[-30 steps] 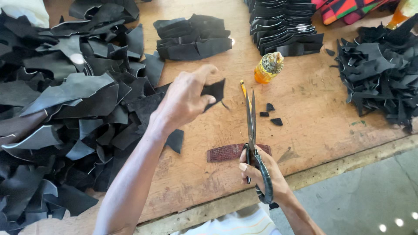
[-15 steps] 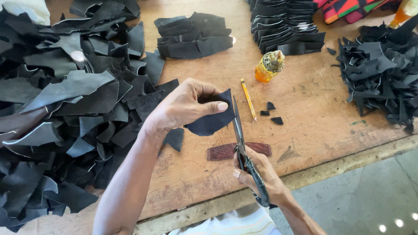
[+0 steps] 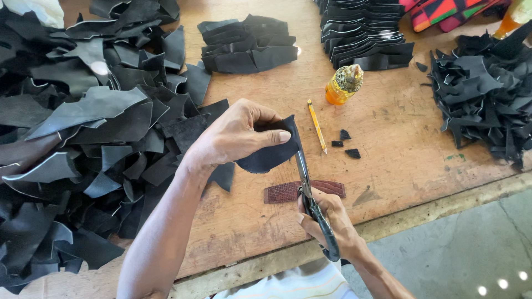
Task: The person uses shears to cut black leather pieces on a wooden table. They place a patterned template on a leather piece, trace its outline with a pencil, and then cut along the marked line. Cut pieces are stacked on the table.
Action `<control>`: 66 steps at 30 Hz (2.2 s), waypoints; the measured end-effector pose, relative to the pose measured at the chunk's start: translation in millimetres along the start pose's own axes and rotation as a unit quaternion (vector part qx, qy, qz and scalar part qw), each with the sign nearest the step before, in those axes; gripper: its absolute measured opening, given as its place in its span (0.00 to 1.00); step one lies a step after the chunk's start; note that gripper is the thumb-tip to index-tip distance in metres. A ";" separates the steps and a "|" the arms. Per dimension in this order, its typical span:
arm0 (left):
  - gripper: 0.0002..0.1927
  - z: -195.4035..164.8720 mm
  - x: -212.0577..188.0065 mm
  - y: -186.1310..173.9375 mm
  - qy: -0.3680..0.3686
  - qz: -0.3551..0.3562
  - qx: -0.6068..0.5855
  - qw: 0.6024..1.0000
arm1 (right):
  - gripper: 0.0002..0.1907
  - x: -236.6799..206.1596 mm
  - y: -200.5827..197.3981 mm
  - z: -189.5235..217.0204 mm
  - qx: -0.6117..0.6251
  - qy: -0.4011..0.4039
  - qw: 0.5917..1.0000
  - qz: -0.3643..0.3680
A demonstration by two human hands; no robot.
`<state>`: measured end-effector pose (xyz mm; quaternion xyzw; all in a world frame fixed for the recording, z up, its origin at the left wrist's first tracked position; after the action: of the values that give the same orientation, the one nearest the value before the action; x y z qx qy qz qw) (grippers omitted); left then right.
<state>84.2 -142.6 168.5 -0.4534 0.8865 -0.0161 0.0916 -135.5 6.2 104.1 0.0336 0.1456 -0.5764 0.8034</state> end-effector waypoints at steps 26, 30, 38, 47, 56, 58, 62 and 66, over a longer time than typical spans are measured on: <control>0.13 0.4 4.1 3.5 0.032 0.004 0.033 0.999 | 0.08 4.8 -0.7 5.1 -0.050 -0.035 0.998 -0.003; 0.12 -0.5 6.4 10.4 0.029 0.001 0.039 0.999 | 0.09 9.2 -1.7 7.3 -0.046 -0.028 0.998 -0.010; 0.12 3.5 9.6 12.9 0.046 0.004 0.044 0.998 | 0.07 8.3 -2.4 -9.0 -0.041 -0.082 0.995 -0.040; 0.12 17.6 16.3 17.6 0.002 0.031 0.005 1.000 | 0.10 3.8 5.1 -36.4 -0.015 -0.089 0.993 -0.078; 0.16 48.0 16.1 14.1 0.031 0.011 0.005 0.999 | 0.21 -8.4 -70.3 2.2 -0.276 0.164 0.904 -0.284; 0.15 59.5 12.2 16.3 0.005 0.013 0.074 0.997 | 0.25 -5.5 -88.9 0.3 -0.376 0.264 0.832 -0.312; 0.08 81.9 14.0 28.6 -0.040 -0.014 0.353 0.935 | 0.30 -6.3 -116.1 -17.1 -0.442 0.269 0.790 -0.328; 0.12 100.6 28.9 54.0 0.065 -0.144 0.367 0.917 | 0.33 -9.6 -132.3 -38.1 -0.466 0.179 0.792 -0.350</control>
<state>42.2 -128.7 59.4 -0.5085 0.7476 -0.3824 0.1906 -269.6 -20.6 85.3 -0.2961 0.5395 -0.6643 0.4243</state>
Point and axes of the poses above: each hand's wrist, its own x-axis towards the middle knuckle, its own y-axis out of the palm, z = x × y, the point moved 1 cm from there along x, towards the middle knuckle, and after that the axes turned 1 degree about -y, right-handed, at the moved point
